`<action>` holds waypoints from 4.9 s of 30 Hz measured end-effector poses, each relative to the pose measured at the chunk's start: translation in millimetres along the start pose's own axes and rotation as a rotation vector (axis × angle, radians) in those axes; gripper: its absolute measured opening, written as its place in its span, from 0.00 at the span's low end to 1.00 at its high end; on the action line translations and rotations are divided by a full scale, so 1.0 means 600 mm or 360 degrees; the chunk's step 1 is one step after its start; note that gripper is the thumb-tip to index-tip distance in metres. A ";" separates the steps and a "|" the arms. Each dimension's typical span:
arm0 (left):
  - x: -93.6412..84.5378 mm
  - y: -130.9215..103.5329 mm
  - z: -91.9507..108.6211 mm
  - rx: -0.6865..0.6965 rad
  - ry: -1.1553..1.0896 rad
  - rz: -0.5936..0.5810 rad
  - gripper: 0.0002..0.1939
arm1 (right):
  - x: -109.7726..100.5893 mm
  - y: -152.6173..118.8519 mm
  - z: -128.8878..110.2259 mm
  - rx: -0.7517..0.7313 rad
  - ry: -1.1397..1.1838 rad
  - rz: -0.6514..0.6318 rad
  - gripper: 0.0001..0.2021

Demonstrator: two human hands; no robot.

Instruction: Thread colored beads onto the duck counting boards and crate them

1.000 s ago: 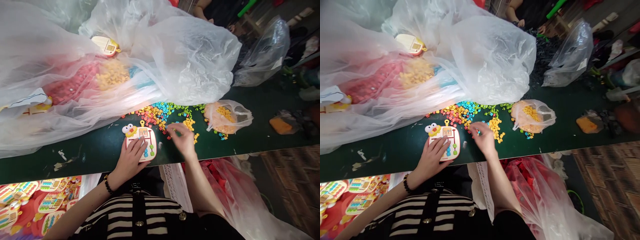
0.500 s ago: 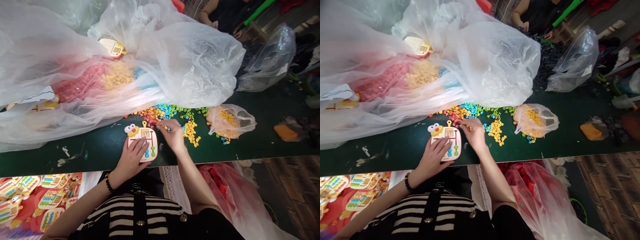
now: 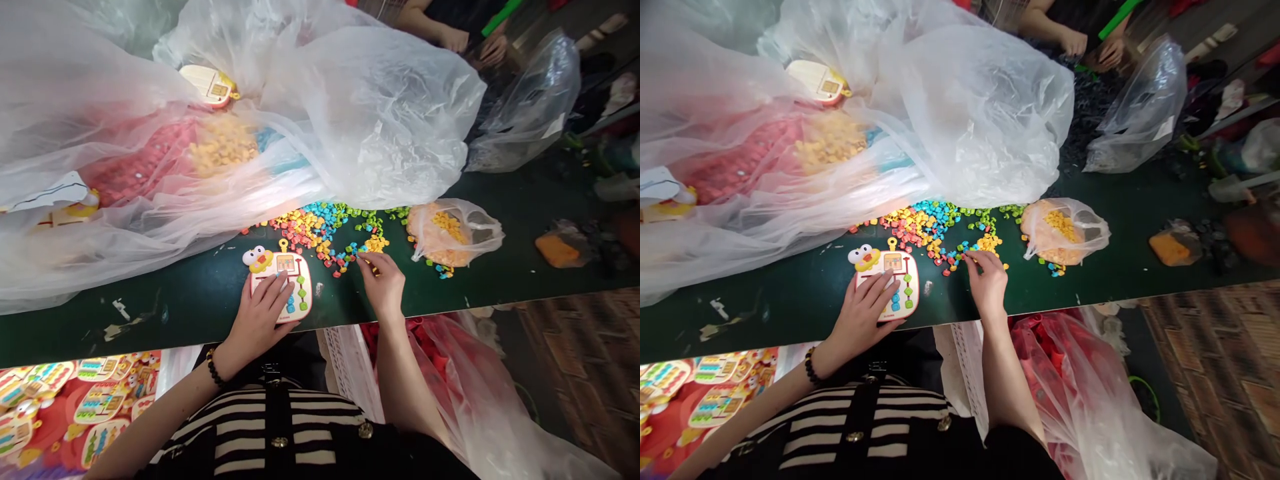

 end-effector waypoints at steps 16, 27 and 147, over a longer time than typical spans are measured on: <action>0.000 0.000 0.000 -0.0028 0.0030 -0.0035 0.29 | 0.104 0.022 -0.104 -0.0109 0.0527 -0.0772 0.05; 0.001 0.001 0.000 -0.0019 0.0025 -0.0038 0.28 | 0.124 0.002 -0.126 -0.0313 0.0251 -0.0556 0.06; -0.125 -0.251 -0.098 -0.0255 0.0020 0.0200 0.33 | 0.111 -0.051 -0.145 0.0226 0.1012 -0.0936 0.10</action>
Point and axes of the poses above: each hand's wrist, its own y-axis towards the middle knuckle, its own x-axis out of the palm, z = x × y, the point moved 7 cm from there along y, towards the middle knuckle, and after that the axes turned 2 degrees about -x, right-handed, at the moved point
